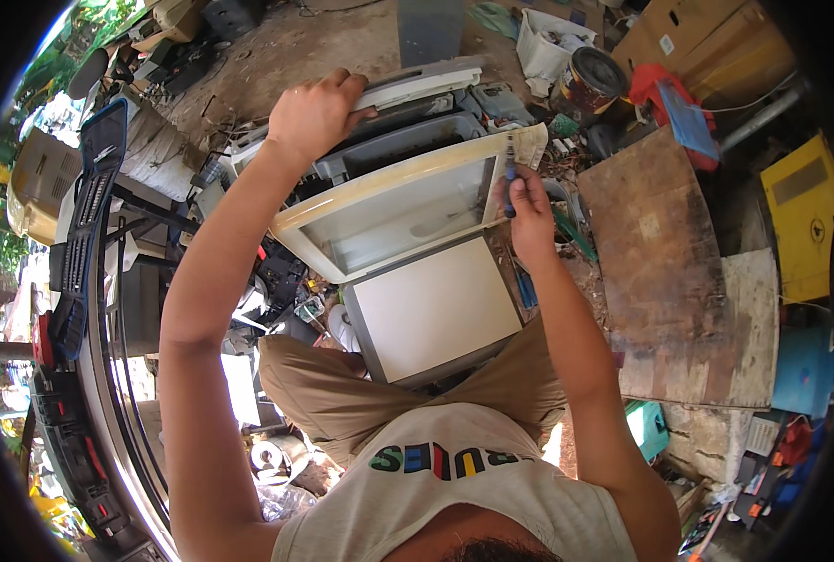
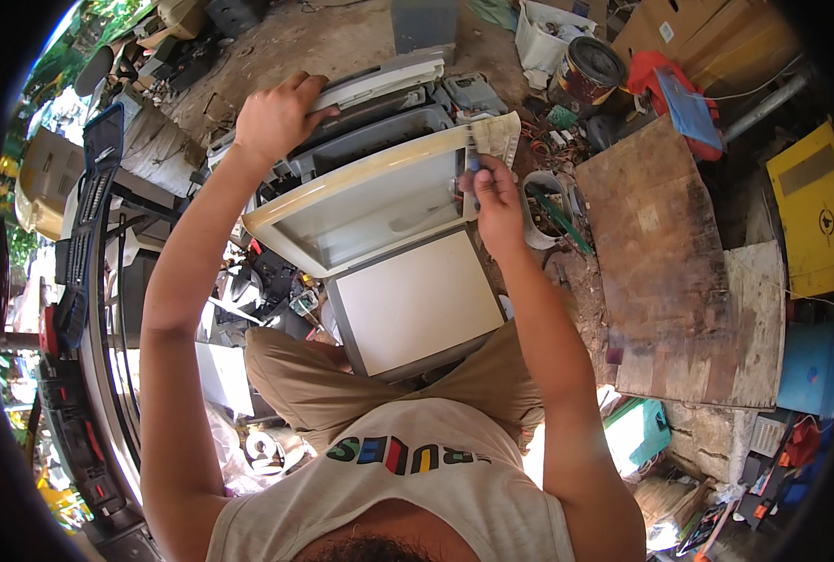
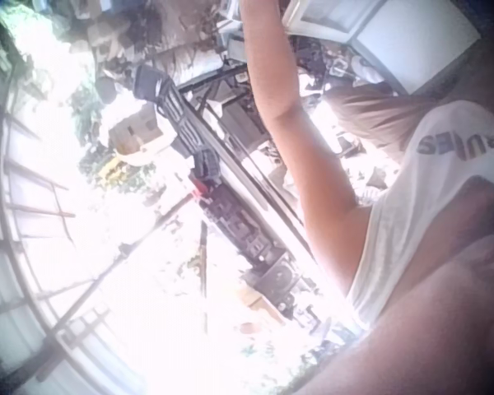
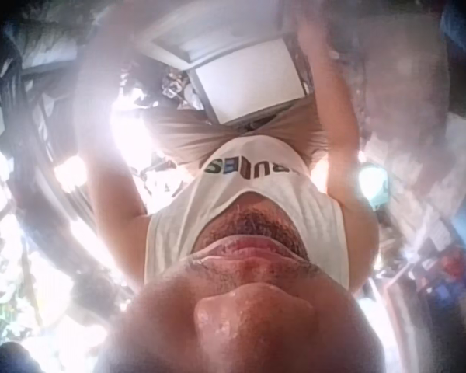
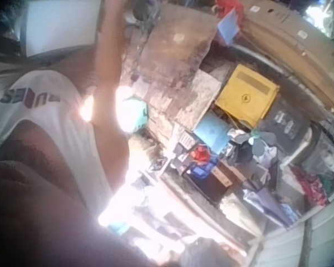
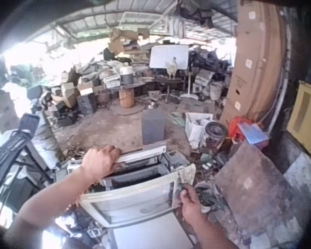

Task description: The person disassembles a printer while sitting on the floor. They use a screwdriver to remove various plastic panels, the scanner bed, and internal components.

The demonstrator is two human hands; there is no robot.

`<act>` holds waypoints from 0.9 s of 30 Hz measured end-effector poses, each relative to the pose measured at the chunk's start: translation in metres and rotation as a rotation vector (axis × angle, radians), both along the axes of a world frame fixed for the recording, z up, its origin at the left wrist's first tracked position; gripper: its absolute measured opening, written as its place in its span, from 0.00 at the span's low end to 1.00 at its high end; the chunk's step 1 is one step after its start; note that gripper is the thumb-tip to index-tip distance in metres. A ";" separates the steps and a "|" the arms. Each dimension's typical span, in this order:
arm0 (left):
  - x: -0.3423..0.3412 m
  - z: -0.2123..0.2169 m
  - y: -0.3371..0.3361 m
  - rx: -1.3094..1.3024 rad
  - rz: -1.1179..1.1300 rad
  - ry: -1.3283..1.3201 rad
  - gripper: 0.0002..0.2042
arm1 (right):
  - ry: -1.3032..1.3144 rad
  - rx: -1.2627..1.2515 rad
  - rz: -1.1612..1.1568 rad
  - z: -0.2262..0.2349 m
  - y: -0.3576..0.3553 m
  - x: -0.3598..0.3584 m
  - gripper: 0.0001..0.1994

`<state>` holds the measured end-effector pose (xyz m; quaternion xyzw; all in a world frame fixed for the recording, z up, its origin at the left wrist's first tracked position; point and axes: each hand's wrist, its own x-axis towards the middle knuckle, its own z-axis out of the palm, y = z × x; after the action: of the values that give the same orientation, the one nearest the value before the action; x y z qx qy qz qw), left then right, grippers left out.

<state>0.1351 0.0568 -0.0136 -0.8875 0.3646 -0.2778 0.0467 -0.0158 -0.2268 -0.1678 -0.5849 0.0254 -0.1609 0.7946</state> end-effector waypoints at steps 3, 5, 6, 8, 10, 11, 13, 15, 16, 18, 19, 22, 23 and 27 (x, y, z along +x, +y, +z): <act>0.005 0.022 -0.013 0.062 0.154 0.097 0.24 | 0.061 0.082 -0.258 -0.030 -0.016 0.006 0.25; 0.008 0.033 -0.016 0.072 0.183 0.150 0.23 | 0.113 -0.060 -0.375 -0.031 -0.009 0.016 0.35; 0.009 0.035 -0.015 0.077 0.204 0.176 0.23 | 0.138 -0.131 -0.427 -0.024 -0.001 0.021 0.40; 0.016 0.033 -0.009 0.059 0.197 0.210 0.25 | 0.121 -0.138 -0.407 -0.018 0.011 0.032 0.49; 0.021 0.035 -0.005 0.037 0.192 0.228 0.25 | 0.078 -0.188 -0.425 -0.023 0.013 0.046 0.57; 0.022 0.038 -0.007 0.027 0.186 0.229 0.26 | 0.042 -0.231 -0.457 -0.035 0.002 0.056 0.60; 0.014 0.043 -0.015 0.048 0.225 0.271 0.26 | -0.107 -0.229 -0.516 -0.039 -0.005 0.072 0.57; 0.008 0.046 -0.017 0.041 0.255 0.272 0.25 | -0.037 -0.223 -0.377 -0.032 -0.017 0.086 0.51; 0.007 0.047 -0.018 0.034 0.261 0.270 0.24 | -0.005 -0.224 -0.315 -0.028 -0.027 0.094 0.48; 0.001 0.048 -0.021 0.034 0.282 0.293 0.23 | 0.085 -0.331 -0.285 -0.022 -0.041 0.104 0.49; -0.004 0.047 -0.022 0.036 0.291 0.306 0.23 | 0.132 -0.385 -0.270 -0.022 -0.047 0.106 0.49; -0.028 0.042 -0.022 0.013 0.289 0.361 0.22 | 0.054 -0.392 -0.186 -0.022 -0.059 0.098 0.48; -0.033 0.038 -0.022 0.015 0.295 0.374 0.22 | -0.002 -0.394 -0.243 -0.027 -0.055 0.095 0.48; -0.041 0.029 -0.016 0.044 0.327 0.388 0.22 | -0.094 -0.426 -0.314 -0.002 -0.026 0.074 0.38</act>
<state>0.0938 0.0406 0.0157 -0.9702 0.2241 -0.0828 0.0395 0.0585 -0.2532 -0.1697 -0.7198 0.0444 -0.3109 0.6191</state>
